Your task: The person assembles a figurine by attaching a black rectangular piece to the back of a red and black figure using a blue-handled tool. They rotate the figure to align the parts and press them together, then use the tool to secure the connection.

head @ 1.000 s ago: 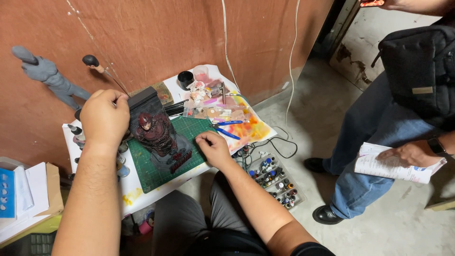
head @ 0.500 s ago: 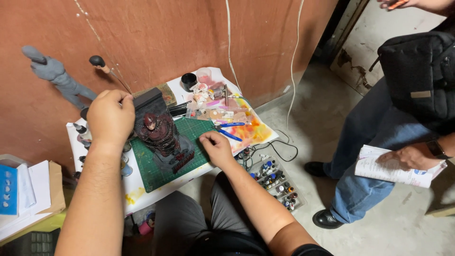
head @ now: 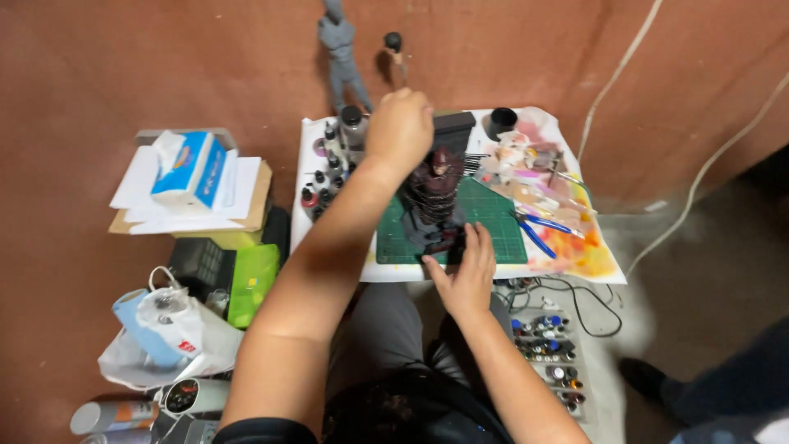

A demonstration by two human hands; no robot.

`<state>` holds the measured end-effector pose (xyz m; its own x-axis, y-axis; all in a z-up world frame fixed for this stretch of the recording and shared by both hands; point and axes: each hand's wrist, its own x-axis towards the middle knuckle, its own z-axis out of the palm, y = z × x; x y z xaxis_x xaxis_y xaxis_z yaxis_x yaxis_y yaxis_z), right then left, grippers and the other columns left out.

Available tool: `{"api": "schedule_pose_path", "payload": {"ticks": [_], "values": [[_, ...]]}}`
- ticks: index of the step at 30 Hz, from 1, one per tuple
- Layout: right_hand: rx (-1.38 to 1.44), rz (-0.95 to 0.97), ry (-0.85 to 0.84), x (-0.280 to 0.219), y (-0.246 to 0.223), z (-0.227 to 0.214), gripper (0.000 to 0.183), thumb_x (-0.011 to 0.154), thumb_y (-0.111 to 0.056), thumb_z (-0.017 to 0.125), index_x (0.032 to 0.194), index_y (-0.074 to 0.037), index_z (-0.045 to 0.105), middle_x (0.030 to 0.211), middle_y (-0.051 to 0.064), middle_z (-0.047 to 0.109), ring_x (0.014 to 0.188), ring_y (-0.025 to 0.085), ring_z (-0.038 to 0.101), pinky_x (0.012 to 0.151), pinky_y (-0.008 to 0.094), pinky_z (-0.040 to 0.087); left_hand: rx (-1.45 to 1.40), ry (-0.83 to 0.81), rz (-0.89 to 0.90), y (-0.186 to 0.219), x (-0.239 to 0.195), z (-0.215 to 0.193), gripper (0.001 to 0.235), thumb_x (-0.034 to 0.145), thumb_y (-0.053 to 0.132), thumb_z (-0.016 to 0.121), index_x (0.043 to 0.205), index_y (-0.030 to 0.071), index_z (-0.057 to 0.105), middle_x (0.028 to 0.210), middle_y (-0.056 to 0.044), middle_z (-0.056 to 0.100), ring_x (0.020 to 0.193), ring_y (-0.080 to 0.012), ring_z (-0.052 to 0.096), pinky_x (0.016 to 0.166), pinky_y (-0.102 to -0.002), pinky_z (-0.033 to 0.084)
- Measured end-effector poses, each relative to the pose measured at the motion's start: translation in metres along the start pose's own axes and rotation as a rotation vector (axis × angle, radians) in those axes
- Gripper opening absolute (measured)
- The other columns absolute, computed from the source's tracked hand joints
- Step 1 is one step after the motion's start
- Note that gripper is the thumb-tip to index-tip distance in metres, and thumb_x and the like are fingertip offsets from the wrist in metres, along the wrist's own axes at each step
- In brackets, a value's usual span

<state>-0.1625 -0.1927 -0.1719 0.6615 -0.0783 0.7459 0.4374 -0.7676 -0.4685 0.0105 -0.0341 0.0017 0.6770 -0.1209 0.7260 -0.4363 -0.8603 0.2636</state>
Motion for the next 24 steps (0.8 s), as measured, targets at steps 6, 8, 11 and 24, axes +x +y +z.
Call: {"api": "schedule_pose_path", "payload": {"ticks": [6, 8, 11, 24], "values": [[-0.117, -0.004, 0.013, -0.007, 0.004, 0.024, 0.102, 0.076, -0.052, 0.087, 0.153, -0.003, 0.04, 0.155, 0.026, 0.038, 0.136, 0.044, 0.049, 0.107, 0.054, 0.038, -0.003, 0.041, -0.021, 0.01, -0.001, -0.002, 0.02, 0.09, 0.026, 0.06, 0.079, 0.011, 0.065, 0.079, -0.006, 0.058, 0.085, -0.0306, 0.066, 0.071, -0.044, 0.06], [-0.125, -0.008, 0.009, -0.005, 0.006, 0.024, 0.1, 0.077, -0.047, 0.088, 0.153, -0.003, 0.04, 0.156, 0.026, 0.038, 0.135, 0.043, 0.049, 0.106, 0.053, 0.038, 0.003, 0.052, -0.018, 0.009, -0.002, -0.001, 0.019, 0.09, 0.026, 0.06, 0.079, 0.011, 0.065, 0.079, -0.006, 0.058, 0.085, -0.0305, 0.066, 0.071, -0.044, 0.061], [-0.151, -0.024, 0.017, -0.002, 0.016, 0.024, 0.097, 0.077, -0.039, 0.089, 0.153, -0.002, 0.041, 0.155, 0.026, 0.039, 0.135, 0.043, 0.05, 0.105, 0.052, 0.04, 0.012, 0.062, -0.018, 0.01, -0.003, 0.001, 0.018, 0.09, 0.025, 0.06, 0.079, 0.011, 0.063, 0.079, -0.006, 0.057, 0.084, -0.0305, 0.066, 0.07, -0.044, 0.061], [0.09, 0.19, -0.169, 0.032, 0.062, -0.007, 0.085, 0.075, -0.007, 0.083, 0.151, -0.002, 0.044, 0.144, 0.025, 0.051, 0.134, 0.047, 0.051, 0.107, 0.059, 0.044, -0.094, -0.183, -0.156, 0.023, -0.007, -0.031, 0.023, 0.094, 0.033, 0.058, 0.09, 0.014, 0.069, 0.082, -0.007, 0.063, 0.086, -0.0351, 0.071, 0.078, -0.049, 0.06]]}}
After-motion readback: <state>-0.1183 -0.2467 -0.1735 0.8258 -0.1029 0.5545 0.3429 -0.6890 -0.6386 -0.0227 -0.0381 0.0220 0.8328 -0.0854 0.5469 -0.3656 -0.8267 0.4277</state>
